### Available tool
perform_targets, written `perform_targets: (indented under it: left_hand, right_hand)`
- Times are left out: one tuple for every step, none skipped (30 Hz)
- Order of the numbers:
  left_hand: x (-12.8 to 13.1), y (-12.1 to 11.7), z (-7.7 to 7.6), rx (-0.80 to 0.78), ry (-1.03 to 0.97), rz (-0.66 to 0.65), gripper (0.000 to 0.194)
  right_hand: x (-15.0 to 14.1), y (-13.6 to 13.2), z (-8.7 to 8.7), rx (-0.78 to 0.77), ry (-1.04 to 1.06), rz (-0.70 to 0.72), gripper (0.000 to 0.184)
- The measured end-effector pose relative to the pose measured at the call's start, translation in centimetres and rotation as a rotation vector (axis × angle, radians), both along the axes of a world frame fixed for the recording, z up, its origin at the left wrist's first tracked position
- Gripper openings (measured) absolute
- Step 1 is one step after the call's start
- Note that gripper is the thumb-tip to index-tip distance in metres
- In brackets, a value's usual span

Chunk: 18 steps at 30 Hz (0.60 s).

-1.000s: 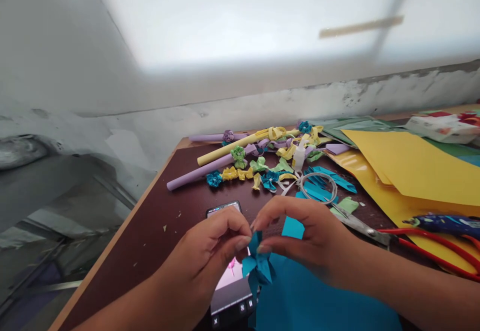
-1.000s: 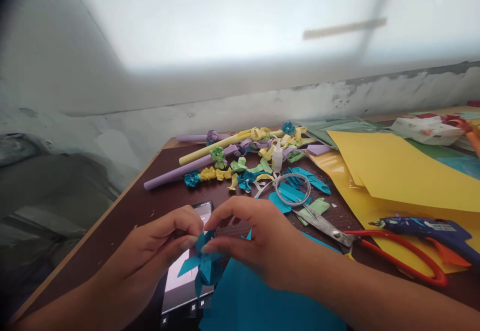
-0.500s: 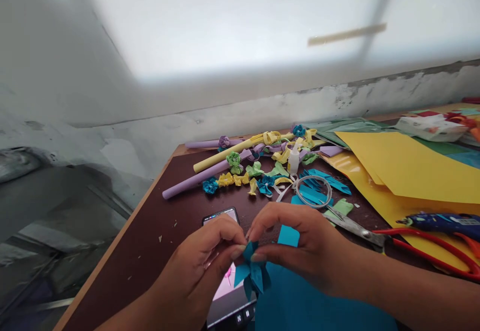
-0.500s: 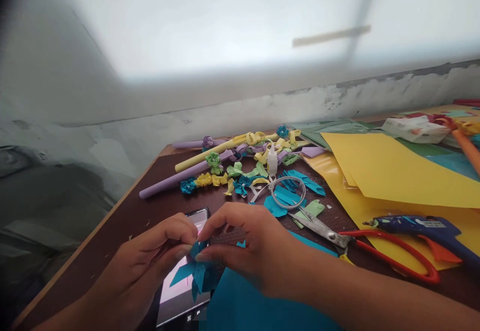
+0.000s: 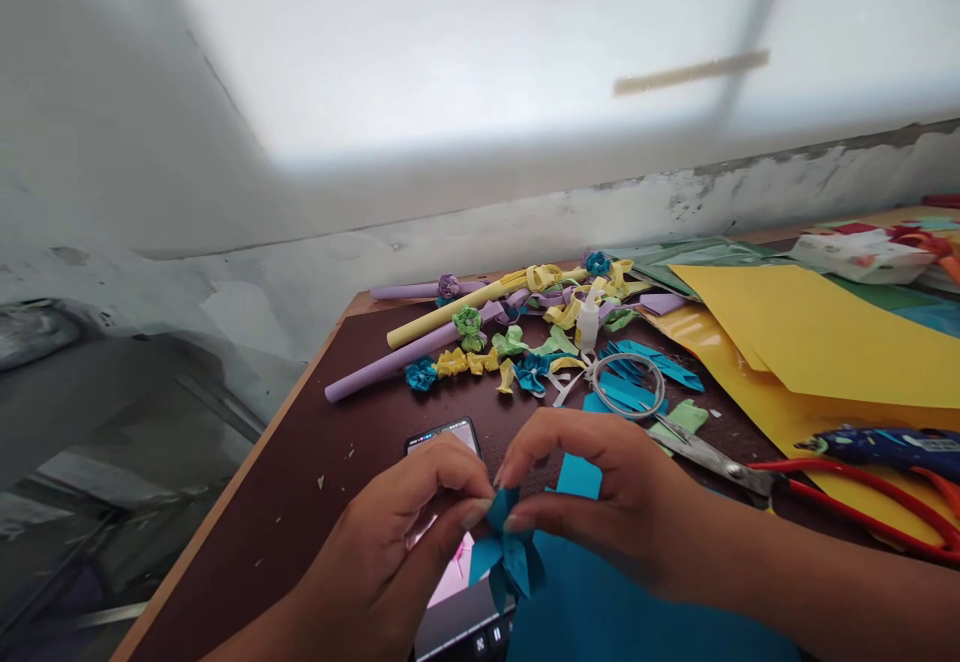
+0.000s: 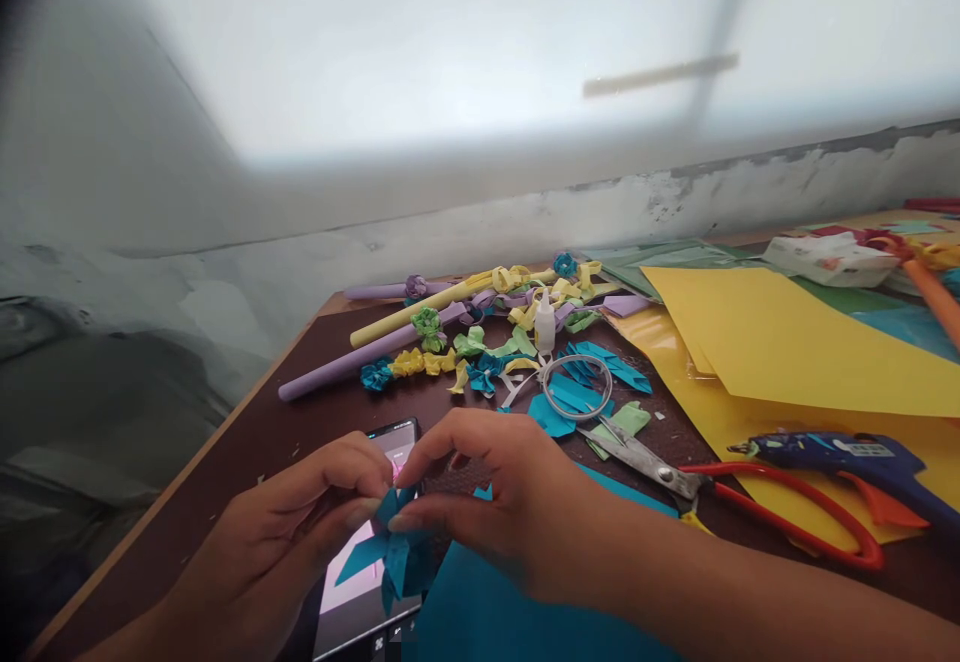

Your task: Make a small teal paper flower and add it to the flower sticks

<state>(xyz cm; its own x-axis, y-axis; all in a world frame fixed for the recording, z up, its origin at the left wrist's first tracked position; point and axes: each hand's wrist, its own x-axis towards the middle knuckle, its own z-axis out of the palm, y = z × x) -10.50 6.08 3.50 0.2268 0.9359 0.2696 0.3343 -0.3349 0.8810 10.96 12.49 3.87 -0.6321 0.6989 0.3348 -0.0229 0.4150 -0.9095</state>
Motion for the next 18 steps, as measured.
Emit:
perform_targets:
  left_hand:
    - [0.05, -0.01, -0.01, 0.000, -0.005, 0.002, 0.020]
    - [0.09, -0.01, 0.00, -0.003, -0.008, 0.004, 0.020]
    - [0.11, -0.02, 0.03, -0.011, -0.009, 0.005, 0.021]
    - [0.13, -0.01, 0.08, -0.024, -0.009, 0.006, 0.022]
    - [0.14, 0.01, 0.15, -0.041, -0.005, 0.006, 0.023]
    - [0.15, 0.04, 0.23, -0.063, 0.002, 0.006, 0.025]
    - [0.14, 0.08, 0.32, -0.085, 0.016, 0.000, 0.027]
    - [0.14, 0.14, 0.41, -0.110, 0.034, -0.007, 0.029]
    - [0.12, 0.21, 0.49, -0.139, 0.050, -0.011, 0.030]
    - [0.10, 0.28, 0.56, -0.175, 0.062, -0.018, 0.030]
    - [0.08, 0.35, 0.61, -0.214, 0.065, -0.027, 0.030]
    - [0.05, 0.42, 0.64, -0.254, 0.059, -0.038, 0.030]
    - [0.02, 0.46, 0.66, -0.295, 0.046, -0.050, 0.030]
    - [-0.01, 0.50, 0.67, -0.332, 0.028, -0.062, 0.031]
    - [-0.04, 0.52, 0.68, -0.359, 0.013, -0.075, 0.031]
    - [-0.07, 0.52, 0.69, -0.380, 0.003, -0.081, 0.032]
    - [-0.10, 0.52, 0.69, -0.394, -0.003, -0.081, 0.032]
    - [-0.12, 0.52, 0.71, -0.404, -0.006, -0.079, 0.033]
  right_hand:
    - [0.01, -0.02, -0.05, 0.015, -0.003, -0.002, 0.012]
    - [0.02, -0.01, -0.11, 0.032, -0.009, -0.005, 0.012]
    - [0.04, 0.03, -0.17, 0.055, -0.016, -0.016, 0.013]
    - [0.07, 0.10, -0.24, 0.090, -0.024, -0.039, 0.014]
    - [0.12, 0.21, -0.30, 0.141, -0.032, -0.065, 0.015]
    - [0.19, 0.34, -0.35, 0.212, -0.042, -0.080, 0.016]
    - [0.28, 0.49, -0.37, 0.306, -0.046, -0.085, 0.015]
    - [0.38, 0.63, -0.37, 0.410, -0.060, -0.073, 0.012]
    - [0.49, 0.75, -0.32, 0.516, -0.077, -0.050, 0.009]
    - [0.58, 0.83, -0.24, 0.611, -0.100, -0.026, 0.006]
    - [0.65, 0.88, -0.13, 0.687, -0.127, -0.011, 0.004]
    - [0.70, 0.89, 0.00, 0.742, -0.154, -0.012, 0.004]
    - [0.72, 0.87, 0.13, 0.779, -0.176, -0.020, 0.005]
    - [0.71, 0.84, 0.26, 0.807, -0.190, -0.033, 0.005]
    - [0.69, 0.79, 0.37, 0.832, -0.196, -0.045, 0.004]
    - [0.68, 0.75, 0.45, 0.854, -0.205, -0.049, 0.003]
    - [0.66, 0.70, 0.52, 0.874, -0.213, -0.050, 0.003]
    - [0.66, 0.65, 0.57, 0.896, -0.221, -0.049, 0.004]
